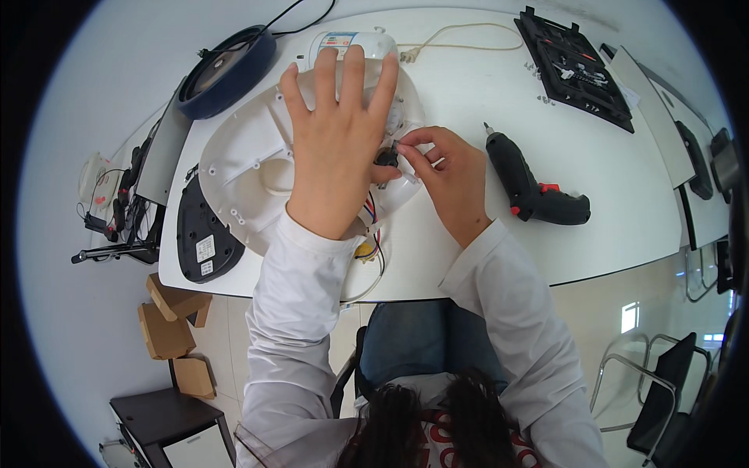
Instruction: The person uses a cordless drill to secure a bulb into a white plastic housing, then connects wires to a small switch and fastens it with screws. They place a black base cover onto the housing and adjust the internal components.
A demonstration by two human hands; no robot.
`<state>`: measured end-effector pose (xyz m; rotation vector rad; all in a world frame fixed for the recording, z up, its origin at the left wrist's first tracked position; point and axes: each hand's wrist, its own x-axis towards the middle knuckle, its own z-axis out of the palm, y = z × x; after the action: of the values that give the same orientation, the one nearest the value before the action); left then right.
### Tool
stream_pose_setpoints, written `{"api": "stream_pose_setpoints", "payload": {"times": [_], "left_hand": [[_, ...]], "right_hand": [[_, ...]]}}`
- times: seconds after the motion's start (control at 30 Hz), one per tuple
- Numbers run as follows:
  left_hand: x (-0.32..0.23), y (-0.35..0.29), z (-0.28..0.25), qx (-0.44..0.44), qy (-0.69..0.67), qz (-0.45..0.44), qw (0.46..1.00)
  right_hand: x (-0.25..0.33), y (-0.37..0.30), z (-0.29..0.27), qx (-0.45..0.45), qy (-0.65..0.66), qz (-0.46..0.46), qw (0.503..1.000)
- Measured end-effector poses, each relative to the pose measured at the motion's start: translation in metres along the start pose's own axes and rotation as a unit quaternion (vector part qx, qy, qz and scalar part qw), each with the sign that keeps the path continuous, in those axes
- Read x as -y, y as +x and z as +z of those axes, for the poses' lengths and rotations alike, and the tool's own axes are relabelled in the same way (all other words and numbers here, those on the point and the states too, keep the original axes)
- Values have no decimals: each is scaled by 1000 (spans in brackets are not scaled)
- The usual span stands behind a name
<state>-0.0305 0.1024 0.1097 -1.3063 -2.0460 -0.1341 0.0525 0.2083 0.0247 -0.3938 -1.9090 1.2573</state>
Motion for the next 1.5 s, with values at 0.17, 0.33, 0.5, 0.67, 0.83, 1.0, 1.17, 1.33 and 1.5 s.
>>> {"api": "stream_pose_setpoints", "payload": {"times": [0.17,0.33,0.5,0.67,0.83,1.0,1.17,1.33,1.5], "left_hand": [[-1,0,-1,1,2,-1,1000],[1,-1,0,-7,7,12,1000],[0,-1,0,-4,-5,3,1000],[0,-1,0,-3,-11,-3,1000],[0,-2,0,-8,-14,-3,1000],[0,-1,1,-9,-12,0,1000],[1,-1,2,-10,-9,4,1000],[1,-2,2,-10,3,4,1000],[1,-2,2,-16,1,4,1000]], "right_hand": [[-1,-2,-1,-12,-43,-55,997],[1,-3,-1,-15,-33,-58,998],[1,-3,0,-13,-41,-61,997],[0,-4,-1,-13,-58,-67,996],[4,-4,-1,-13,-77,-72,994],[1,-4,-1,-11,-85,-94,992],[0,-4,-1,-7,-93,-89,992],[0,-4,0,-3,-78,-78,994],[1,-2,0,3,-82,-74,994]]}}
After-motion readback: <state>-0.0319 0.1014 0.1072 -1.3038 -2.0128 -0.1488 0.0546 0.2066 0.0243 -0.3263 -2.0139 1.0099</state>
